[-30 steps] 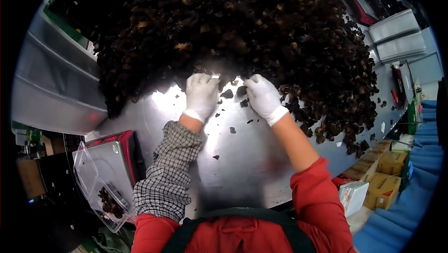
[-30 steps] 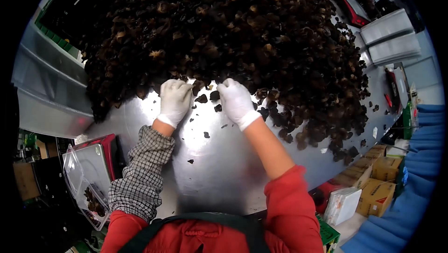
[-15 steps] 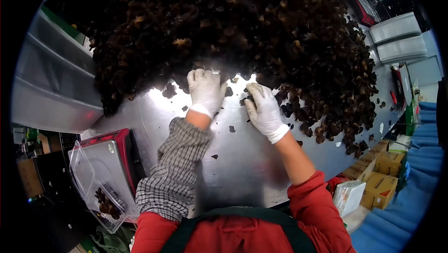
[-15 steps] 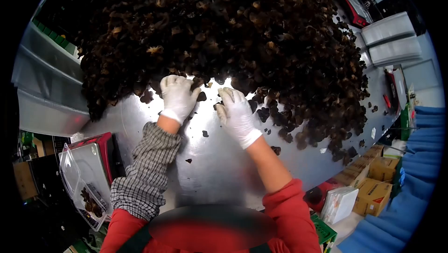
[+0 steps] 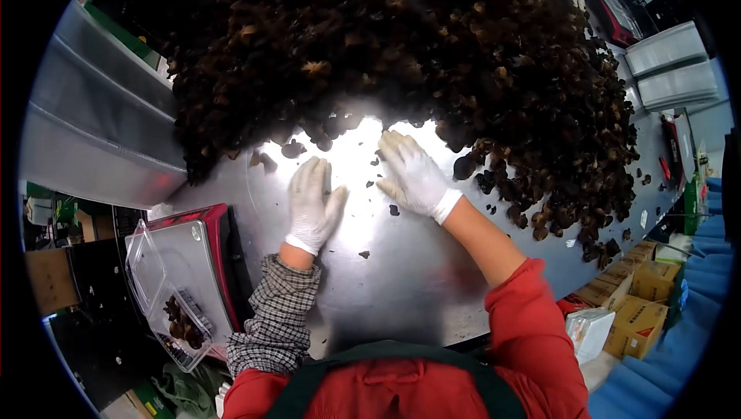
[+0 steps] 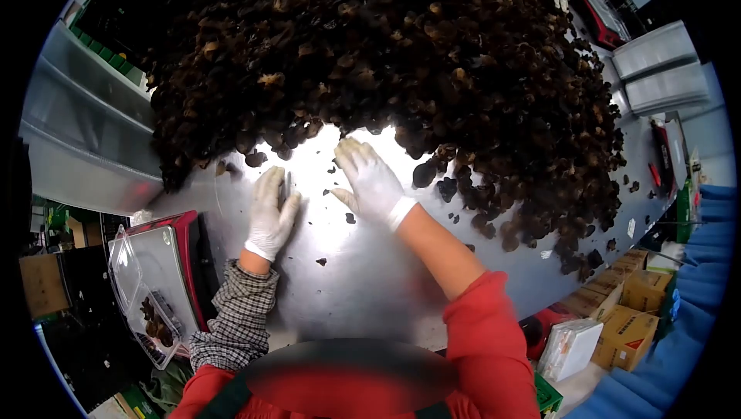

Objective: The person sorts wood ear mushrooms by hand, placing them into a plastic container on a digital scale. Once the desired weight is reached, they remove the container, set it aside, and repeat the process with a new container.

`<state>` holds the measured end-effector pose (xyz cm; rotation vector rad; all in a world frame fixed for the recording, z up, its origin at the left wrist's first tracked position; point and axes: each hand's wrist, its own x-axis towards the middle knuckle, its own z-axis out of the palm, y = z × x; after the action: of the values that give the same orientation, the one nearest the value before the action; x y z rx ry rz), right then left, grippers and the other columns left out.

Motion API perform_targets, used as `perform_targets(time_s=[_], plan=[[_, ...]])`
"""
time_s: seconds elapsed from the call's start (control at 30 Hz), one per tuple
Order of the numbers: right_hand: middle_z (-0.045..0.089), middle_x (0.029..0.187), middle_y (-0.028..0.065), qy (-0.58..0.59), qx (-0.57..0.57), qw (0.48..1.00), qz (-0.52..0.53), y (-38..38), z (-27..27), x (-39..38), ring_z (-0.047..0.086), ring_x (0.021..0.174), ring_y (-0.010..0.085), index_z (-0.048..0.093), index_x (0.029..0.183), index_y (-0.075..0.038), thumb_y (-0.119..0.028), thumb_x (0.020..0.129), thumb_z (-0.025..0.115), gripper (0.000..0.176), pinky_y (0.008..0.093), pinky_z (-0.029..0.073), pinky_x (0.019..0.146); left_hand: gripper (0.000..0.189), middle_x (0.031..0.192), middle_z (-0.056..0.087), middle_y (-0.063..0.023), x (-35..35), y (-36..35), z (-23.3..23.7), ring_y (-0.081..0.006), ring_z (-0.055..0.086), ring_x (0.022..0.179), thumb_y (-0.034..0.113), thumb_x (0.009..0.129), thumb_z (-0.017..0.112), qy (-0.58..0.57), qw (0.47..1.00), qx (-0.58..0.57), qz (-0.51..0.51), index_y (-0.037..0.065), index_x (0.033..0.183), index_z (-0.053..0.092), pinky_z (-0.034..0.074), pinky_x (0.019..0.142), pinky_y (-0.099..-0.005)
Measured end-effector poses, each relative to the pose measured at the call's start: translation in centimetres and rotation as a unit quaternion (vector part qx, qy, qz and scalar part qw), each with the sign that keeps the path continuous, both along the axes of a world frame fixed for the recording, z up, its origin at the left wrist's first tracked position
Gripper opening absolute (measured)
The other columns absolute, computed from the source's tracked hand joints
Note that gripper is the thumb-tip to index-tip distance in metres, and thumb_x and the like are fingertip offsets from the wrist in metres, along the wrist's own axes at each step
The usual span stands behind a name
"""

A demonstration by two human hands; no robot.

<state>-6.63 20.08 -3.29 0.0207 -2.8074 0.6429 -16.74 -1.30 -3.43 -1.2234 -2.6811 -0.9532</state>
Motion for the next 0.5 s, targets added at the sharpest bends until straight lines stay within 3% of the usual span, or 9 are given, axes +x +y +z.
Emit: perform_targets(time_s=[0.07, 0.13, 0.27, 0.37, 0.4, 0.43, 0.47, 0.5], plan=[[0.044, 0.133, 0.0267, -0.029, -0.042, 0.996, 0.069, -1.1, 0.7, 1.7, 0.041, 0.127, 0.0397, 0.041, 0.132, 0.006, -0.032, 0.082, 0.064, 0.067, 0.0437, 0.035, 0.108, 0.061, 0.137, 0.042, -0.0226, 1.8, -0.3, 0.0, -0.0388, 0.039, 0.128, 0.032, 0.085, 0.063, 0.036, 0.994, -0.081, -0.066, -0.002, 0.132, 0.044, 0.030, 0.109, -0.0462], [0.043, 0.133, 0.0266, -0.005, -0.074, 0.988, 0.134, -1.7, 0.8, 2.9, 0.042, 0.126, 0.0405, 0.042, 0.131, 0.006, -0.027, 0.081, 0.066, 0.064, 0.0439, 0.036, 0.107, 0.063, 0.139, 0.040, -0.0238, 2.4, -0.4, 0.4, -0.0395, 0.035, 0.132, 0.033, 0.085, 0.063, -0.082, 0.986, 0.019, -0.147, -0.002, 0.133, 0.043, 0.028, 0.111, -0.0470], [0.047, 0.132, 0.0257, 0.026, -0.033, 0.999, -0.008, 0.9, 0.0, 0.2, 0.042, 0.126, 0.0387, 0.044, 0.130, 0.006, -0.028, 0.084, 0.062, 0.060, 0.0450, 0.034, 0.108, 0.074, 0.142, 0.038, -0.0247, 0.0, 2.0, 0.0, -0.0394, 0.032, 0.134, 0.045, 0.087, 0.058, -0.022, 0.992, -0.033, -0.124, -0.005, 0.137, 0.036, 0.025, 0.112, -0.0473], [0.048, 0.132, 0.0248, 0.043, 0.017, 0.999, 0.016, 0.7, -1.5, -2.0, 0.044, 0.125, 0.0372, 0.046, 0.129, 0.006, -0.028, 0.088, 0.057, 0.055, 0.0440, 0.033, 0.109, 0.080, 0.145, 0.033, -0.0260, -1.3, 5.9, -0.4, -0.0366, 0.025, 0.139, 0.049, 0.088, 0.049, -0.020, 0.989, -0.068, -0.129, -0.007, 0.141, 0.030, 0.015, 0.115, -0.0456], [0.048, 0.131, 0.0244, 0.033, 0.035, 0.998, 0.026, 0.6, -1.7, -1.9, 0.044, 0.125, 0.0370, 0.046, 0.129, 0.005, -0.028, 0.088, 0.057, 0.054, 0.0438, 0.032, 0.109, 0.079, 0.144, 0.034, -0.0256, -1.1, 6.5, -0.4, -0.0362, 0.027, 0.139, 0.047, 0.087, 0.052, 0.003, 0.988, -0.061, -0.142, -0.006, 0.141, 0.030, 0.018, 0.115, -0.0459], [0.050, 0.130, 0.0226, 0.036, -0.007, 0.999, 0.037, 0.4, -1.1, -1.5, 0.046, 0.123, 0.0368, 0.047, 0.129, 0.004, -0.019, 0.086, 0.057, 0.050, 0.0426, 0.033, 0.109, 0.079, 0.144, 0.035, -0.0255, -0.7, 6.0, -1.3, -0.0359, 0.029, 0.137, 0.047, 0.087, 0.053, -0.009, 0.985, -0.044, -0.164, -0.005, 0.142, 0.030, 0.021, 0.114, -0.0455], [0.051, 0.128, 0.0225, 0.004, -0.166, 0.985, 0.047, 0.0, -0.5, -0.1, 0.047, 0.122, 0.0370, 0.048, 0.128, 0.003, -0.016, 0.085, 0.057, 0.048, 0.0424, 0.034, 0.108, 0.078, 0.143, 0.036, -0.0254, -0.4, 5.7, -1.1, -0.0357, 0.031, 0.136, 0.046, 0.087, 0.054, -0.016, 0.982, -0.025, -0.186, -0.004, 0.142, 0.030, 0.024, 0.113, -0.0452], [0.051, 0.127, 0.0223, -0.023, -0.319, 0.946, 0.056, -0.5, 0.1, 2.3, 0.048, 0.121, 0.0372, 0.048, 0.128, 0.003, -0.014, 0.084, 0.057, 0.047, 0.0422, 0.034, 0.108, 0.075, 0.140, 0.040, -0.0244, 0.2, 5.4, -0.7, -0.0342, 0.039, 0.131, 0.047, 0.089, 0.053, -0.121, 0.965, -0.062, -0.223, -0.003, 0.141, 0.032, 0.031, 0.109, -0.0432]])
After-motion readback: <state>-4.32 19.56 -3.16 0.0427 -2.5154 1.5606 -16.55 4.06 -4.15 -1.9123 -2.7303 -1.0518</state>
